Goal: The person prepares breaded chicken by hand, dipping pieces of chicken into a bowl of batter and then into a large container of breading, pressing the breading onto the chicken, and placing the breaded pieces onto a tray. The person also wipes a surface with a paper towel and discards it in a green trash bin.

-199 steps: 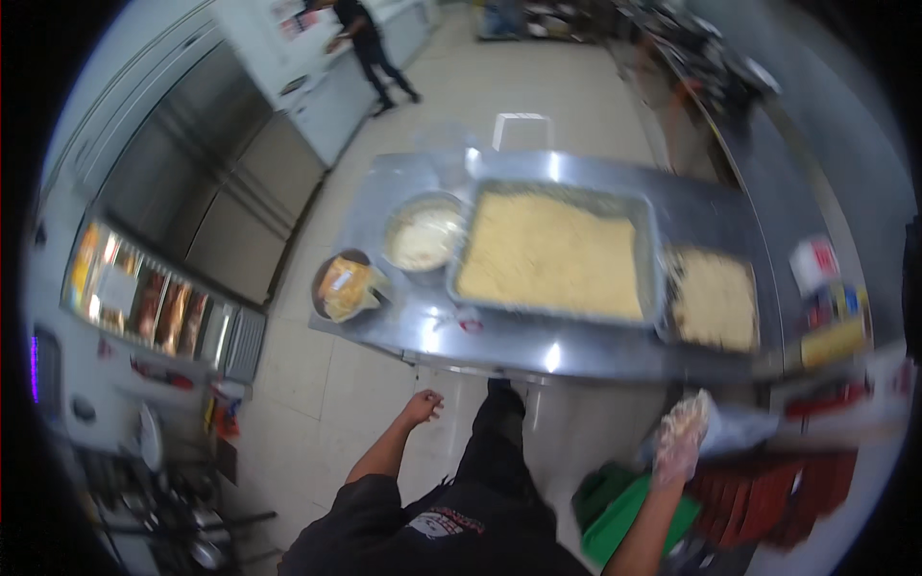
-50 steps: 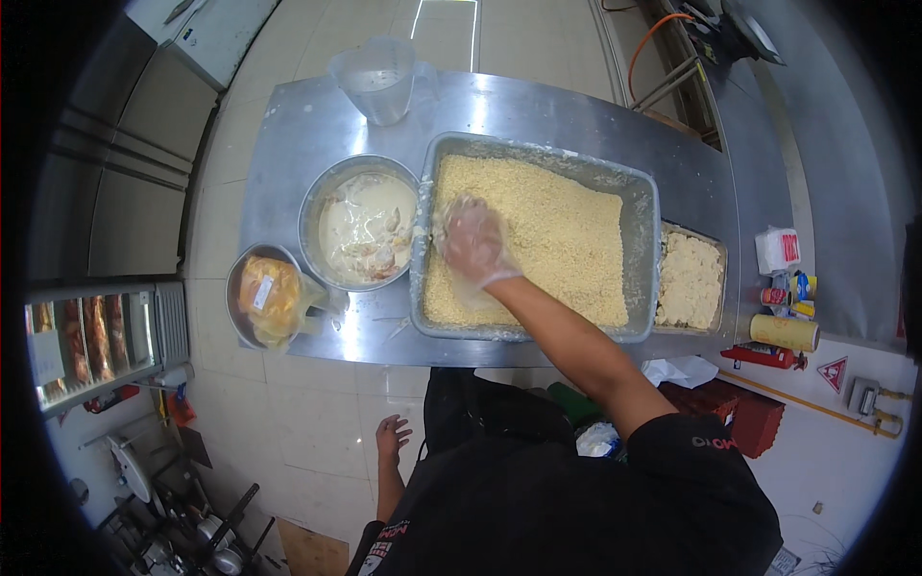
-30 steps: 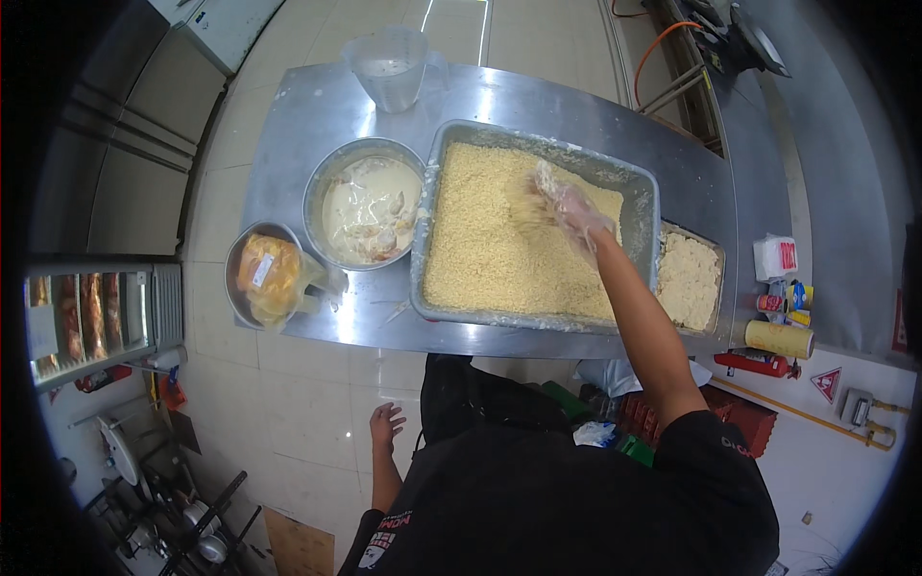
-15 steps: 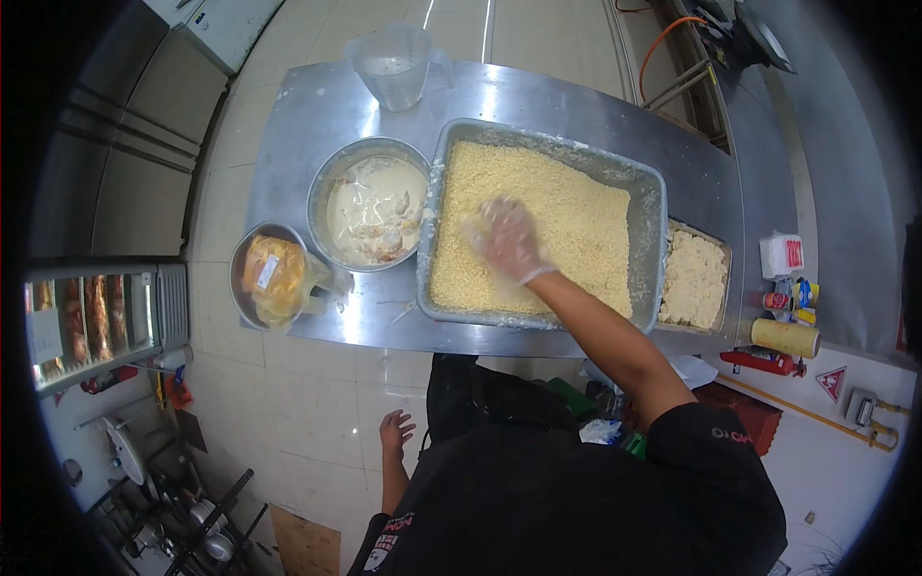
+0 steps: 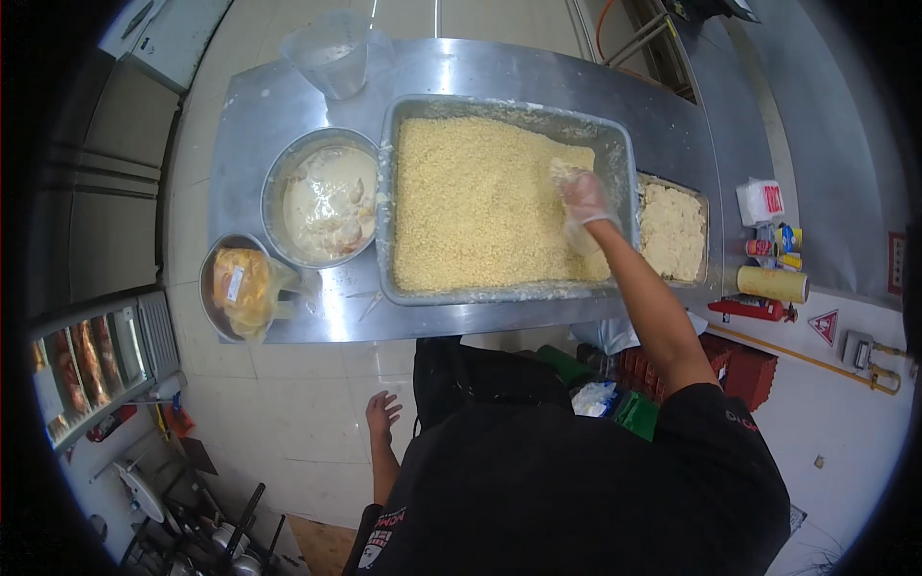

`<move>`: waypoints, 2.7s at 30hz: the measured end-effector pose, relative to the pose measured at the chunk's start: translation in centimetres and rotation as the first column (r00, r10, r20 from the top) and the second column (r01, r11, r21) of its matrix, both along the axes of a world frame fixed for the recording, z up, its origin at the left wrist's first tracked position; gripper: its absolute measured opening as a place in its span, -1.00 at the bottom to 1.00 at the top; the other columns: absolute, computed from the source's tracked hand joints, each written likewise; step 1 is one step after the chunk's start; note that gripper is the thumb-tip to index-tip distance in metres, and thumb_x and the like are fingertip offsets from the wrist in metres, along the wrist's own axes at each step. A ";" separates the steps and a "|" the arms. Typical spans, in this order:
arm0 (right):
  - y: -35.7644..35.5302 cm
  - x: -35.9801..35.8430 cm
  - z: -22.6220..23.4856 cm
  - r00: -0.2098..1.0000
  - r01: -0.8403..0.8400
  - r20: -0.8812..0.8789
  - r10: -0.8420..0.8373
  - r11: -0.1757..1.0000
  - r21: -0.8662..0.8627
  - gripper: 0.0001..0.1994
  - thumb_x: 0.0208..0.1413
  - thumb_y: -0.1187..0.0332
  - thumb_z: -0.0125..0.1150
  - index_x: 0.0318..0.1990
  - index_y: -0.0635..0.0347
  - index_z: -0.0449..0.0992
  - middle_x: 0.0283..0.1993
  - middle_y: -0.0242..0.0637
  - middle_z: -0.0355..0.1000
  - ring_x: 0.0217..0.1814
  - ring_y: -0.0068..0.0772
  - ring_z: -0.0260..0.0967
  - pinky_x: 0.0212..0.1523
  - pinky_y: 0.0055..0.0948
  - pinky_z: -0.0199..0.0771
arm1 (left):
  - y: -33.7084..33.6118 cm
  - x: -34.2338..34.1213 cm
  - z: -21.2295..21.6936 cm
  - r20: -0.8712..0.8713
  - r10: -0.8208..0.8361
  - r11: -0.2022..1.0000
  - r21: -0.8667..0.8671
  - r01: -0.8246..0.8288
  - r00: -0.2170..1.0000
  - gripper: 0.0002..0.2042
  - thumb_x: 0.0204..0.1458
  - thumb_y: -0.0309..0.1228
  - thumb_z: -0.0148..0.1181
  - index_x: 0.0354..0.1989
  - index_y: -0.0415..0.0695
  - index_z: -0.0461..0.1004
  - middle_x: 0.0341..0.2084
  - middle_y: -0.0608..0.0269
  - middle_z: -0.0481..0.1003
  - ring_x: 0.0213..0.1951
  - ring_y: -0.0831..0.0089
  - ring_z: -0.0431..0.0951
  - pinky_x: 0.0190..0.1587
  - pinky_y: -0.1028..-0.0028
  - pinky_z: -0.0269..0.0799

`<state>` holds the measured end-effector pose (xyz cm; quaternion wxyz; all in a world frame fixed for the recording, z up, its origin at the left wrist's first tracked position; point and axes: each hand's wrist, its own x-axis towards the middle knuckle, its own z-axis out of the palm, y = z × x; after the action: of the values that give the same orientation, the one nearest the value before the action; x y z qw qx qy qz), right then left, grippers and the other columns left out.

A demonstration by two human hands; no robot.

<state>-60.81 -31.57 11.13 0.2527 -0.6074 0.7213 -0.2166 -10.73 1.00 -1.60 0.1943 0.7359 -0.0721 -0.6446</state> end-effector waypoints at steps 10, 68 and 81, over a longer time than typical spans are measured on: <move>3.4 -0.9 -1.7 0.917 0.305 -0.296 -0.266 0.948 0.094 -0.62 -0.01 0.08 0.10 -0.22 0.25 0.43 -0.10 0.07 0.36 -0.02 0.03 0.30 -0.05 -0.13 0.28 | 5.2 3.8 -8.6 -0.218 0.102 0.993 -0.042 -0.114 0.971 -0.70 0.13 -0.25 -0.12 -0.08 -0.18 0.31 -0.30 0.05 0.50 -0.44 0.27 0.55 -0.55 0.42 0.42; 9.1 -0.7 0.5 0.896 0.143 -0.427 -0.120 0.989 0.023 -0.73 0.06 0.34 -0.04 -0.13 0.27 0.44 -0.12 0.00 0.40 -0.05 -0.04 0.35 -0.01 -0.25 0.34 | -3.5 -2.0 -1.9 -0.124 -0.384 0.922 -0.006 0.386 0.915 -0.64 0.12 -0.17 -0.13 0.01 -0.12 0.30 -0.20 0.13 0.49 -0.33 0.35 0.52 -0.35 0.40 0.36; 1.5 15.4 0.8 0.965 0.076 -0.238 -0.111 0.986 -0.152 -0.54 0.09 0.00 -0.09 -0.23 0.29 0.45 -0.16 0.01 0.41 -0.09 -0.02 0.34 0.02 -0.18 0.26 | -2.5 2.6 -1.6 -0.094 -0.207 0.975 0.056 0.213 0.974 -0.63 0.10 -0.16 -0.10 0.00 -0.11 0.28 -0.18 0.13 0.49 -0.32 0.34 0.54 -0.36 0.41 0.39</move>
<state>-45.36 -30.09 11.92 0.1072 -0.6113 0.7576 -0.2019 -8.15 -1.48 -3.23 0.1035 0.7013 -0.1197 -0.6951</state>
